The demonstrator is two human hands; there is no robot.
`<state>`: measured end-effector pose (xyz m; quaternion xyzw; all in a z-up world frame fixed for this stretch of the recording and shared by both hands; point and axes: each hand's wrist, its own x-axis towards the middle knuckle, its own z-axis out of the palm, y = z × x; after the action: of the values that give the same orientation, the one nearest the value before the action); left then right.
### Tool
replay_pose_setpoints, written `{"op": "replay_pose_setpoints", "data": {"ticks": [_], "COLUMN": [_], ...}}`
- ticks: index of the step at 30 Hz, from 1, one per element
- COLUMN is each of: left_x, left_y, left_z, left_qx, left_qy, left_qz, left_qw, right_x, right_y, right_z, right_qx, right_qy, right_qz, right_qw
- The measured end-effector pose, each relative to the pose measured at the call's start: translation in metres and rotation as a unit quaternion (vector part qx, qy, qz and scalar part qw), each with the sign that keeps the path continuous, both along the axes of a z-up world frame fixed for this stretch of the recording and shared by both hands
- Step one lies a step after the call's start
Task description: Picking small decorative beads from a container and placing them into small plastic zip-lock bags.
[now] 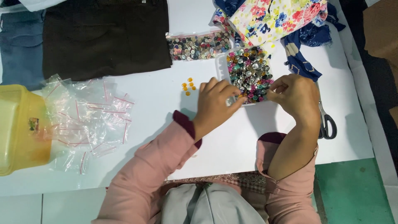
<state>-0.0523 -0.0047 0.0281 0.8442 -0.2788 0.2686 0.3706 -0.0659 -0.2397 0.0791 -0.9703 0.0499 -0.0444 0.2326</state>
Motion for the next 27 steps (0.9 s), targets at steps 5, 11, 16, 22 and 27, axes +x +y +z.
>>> {"op": "replay_pose_setpoints", "data": {"ticks": [5,11,16,22,27], "left_x": [-0.012,-0.023,-0.021,-0.017,-0.018], "left_y": [0.058,0.114,0.126,0.122,0.122], "left_z": [-0.01,-0.023,-0.029,-0.04,-0.039], "left_qx": [0.041,0.063,0.078,0.074,0.097], "left_qy": [0.015,0.13,0.177,0.172,0.167], "left_qz": [0.02,0.083,0.104,0.127,0.151], "left_qw": [0.999,0.986,0.976,0.974,0.969], "right_x": [0.005,0.015,0.017,0.026,0.031], "right_y": [0.002,0.037,0.102,0.143,0.159], "right_z": [-0.008,-0.017,-0.032,-0.071,-0.08], "right_qx": [0.013,0.049,0.05,0.034,0.004], "right_qy": [-0.088,-0.228,-0.272,-0.205,-0.188], "right_qz": [0.045,0.121,0.2,0.239,0.232], "right_qw": [0.995,0.965,0.94,0.949,0.954]}}
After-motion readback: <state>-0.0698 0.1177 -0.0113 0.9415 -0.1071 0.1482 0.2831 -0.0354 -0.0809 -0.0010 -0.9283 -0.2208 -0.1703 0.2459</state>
